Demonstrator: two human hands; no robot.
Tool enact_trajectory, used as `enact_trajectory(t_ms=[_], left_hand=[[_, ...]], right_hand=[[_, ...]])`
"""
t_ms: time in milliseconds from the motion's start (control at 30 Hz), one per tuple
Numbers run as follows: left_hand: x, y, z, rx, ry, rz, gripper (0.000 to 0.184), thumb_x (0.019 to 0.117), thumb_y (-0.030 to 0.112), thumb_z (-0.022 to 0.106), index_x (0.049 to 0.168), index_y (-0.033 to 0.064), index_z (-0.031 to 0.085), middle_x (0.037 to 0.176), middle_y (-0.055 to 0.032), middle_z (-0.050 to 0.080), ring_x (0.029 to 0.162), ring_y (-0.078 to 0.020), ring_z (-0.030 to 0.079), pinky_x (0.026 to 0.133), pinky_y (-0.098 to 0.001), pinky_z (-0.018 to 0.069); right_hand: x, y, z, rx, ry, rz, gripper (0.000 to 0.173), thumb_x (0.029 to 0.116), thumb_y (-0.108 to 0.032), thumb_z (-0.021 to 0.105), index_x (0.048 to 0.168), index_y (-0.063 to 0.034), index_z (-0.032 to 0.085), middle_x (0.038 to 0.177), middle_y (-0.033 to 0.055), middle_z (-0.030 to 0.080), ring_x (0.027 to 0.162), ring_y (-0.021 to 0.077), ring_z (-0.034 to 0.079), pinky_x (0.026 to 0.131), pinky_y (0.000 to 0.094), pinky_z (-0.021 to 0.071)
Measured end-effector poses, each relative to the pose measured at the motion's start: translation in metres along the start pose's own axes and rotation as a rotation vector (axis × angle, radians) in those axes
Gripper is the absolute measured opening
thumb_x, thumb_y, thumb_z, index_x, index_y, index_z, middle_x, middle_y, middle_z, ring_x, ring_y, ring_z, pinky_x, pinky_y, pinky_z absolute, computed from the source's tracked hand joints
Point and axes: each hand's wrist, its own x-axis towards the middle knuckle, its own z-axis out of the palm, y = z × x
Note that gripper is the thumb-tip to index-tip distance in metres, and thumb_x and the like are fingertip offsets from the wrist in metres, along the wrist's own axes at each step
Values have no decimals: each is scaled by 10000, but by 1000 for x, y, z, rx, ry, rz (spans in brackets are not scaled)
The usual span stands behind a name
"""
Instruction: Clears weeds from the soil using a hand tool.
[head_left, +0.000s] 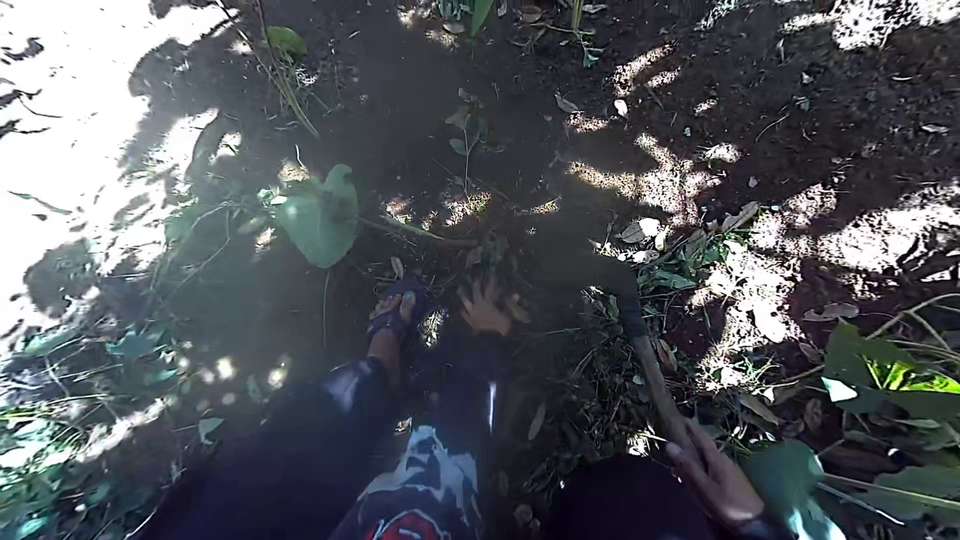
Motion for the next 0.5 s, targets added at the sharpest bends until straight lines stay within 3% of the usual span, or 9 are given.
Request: enact_trajectory(t_ms=[33, 100, 200, 233, 267, 333, 400, 433, 500], left_hand=[[-21, 6, 9, 36, -29, 42, 627, 917, 399, 732, 1502, 272, 546, 1685, -134, 289, 1558, -491, 124, 1191, -731, 166], [-57, 8, 19, 118, -132, 152, 594, 931, 425, 707, 1488, 276, 562, 1668, -144, 325, 1540, -521, 163, 1179, -722, 230], [-101, 6, 15, 248, -393, 307, 571, 981, 457, 652, 1515, 301, 525, 1655, -161, 345, 1503, -508, 285, 1134, -695, 343], [-113, 4, 12, 299, -484, 358, 554, 997, 484, 621, 1516, 318, 521, 1652, -148, 356, 1496, -491, 313, 1123, -693, 361], [-123, 3, 10, 341, -571, 401, 543, 1010, 495, 595, 1519, 323, 515, 1658, -134, 349, 1498, -486, 311, 1113, -706, 363], [-141, -2, 9, 393, -678, 458, 520, 1015, 481, 596, 1506, 319, 534, 1691, -92, 295, 1516, -487, 273, 1101, -747, 341], [-154, -13, 5, 429, -743, 477, 510, 1033, 445, 589, 1527, 355, 502, 1720, -71, 224, 1537, -504, 213, 1101, -817, 230], [-159, -19, 2, 434, -747, 491, 500, 1046, 406, 579, 1536, 373, 486, 1719, -70, 226, 1541, -509, 203, 1107, -844, 160], [-168, -33, -9, 373, -663, 526, 466, 1056, 314, 569, 1514, 387, 520, 1698, -73, 287, 1536, -507, 225, 1113, -857, 89]], right_hand=[[26, -16, -7, -20, 22, -11, 643, 1032, -289, 567, 1563, -7, 339, 966, 281, 680, 753, 388, 682, 726, 590, 562], [94, -74, -21, -37, 16, -30, 619, 1067, -304, 530, 1584, -51, 303, 979, 270, 668, 739, 379, 673, 709, 567, 567], [202, -174, -20, -48, -14, -105, 569, 1079, -250, 513, 1575, -43, 325, 1270, 324, 619, 1068, 449, 668, 953, 598, 519], [238, -199, -7, 4, 7, -161, 561, 1083, -291, 517, 1556, -38, 353, 1260, 323, 626, 1054, 450, 677, 934, 594, 539], [263, -227, 4, 74, 24, -201, 556, 1081, -319, 522, 1538, -36, 381, 1242, 320, 631, 1022, 447, 686, 899, 594, 557], [295, -276, 18, 145, 1, -217, 558, 1079, -351, 522, 1527, -40, 404, 1304, 312, 604, 1094, 453, 663, 942, 607, 536], [316, -292, 32, 97, -8, -254, 577, 1072, -381, 531, 1505, -9, 440, 1350, 318, 585, 1178, 460, 633, 998, 608, 510], [323, -280, 39, 68, 15, -330, 574, 1073, -379, 527, 1469, 31, 471, 1307, 341, 598, 1134, 470, 646, 968, 607, 521], [323, -228, 46, 56, 204, -585, 544, 1069, -361, 532, 1321, 121, 554, 1014, 376, 652, 767, 428, 681, 668, 551, 576]])
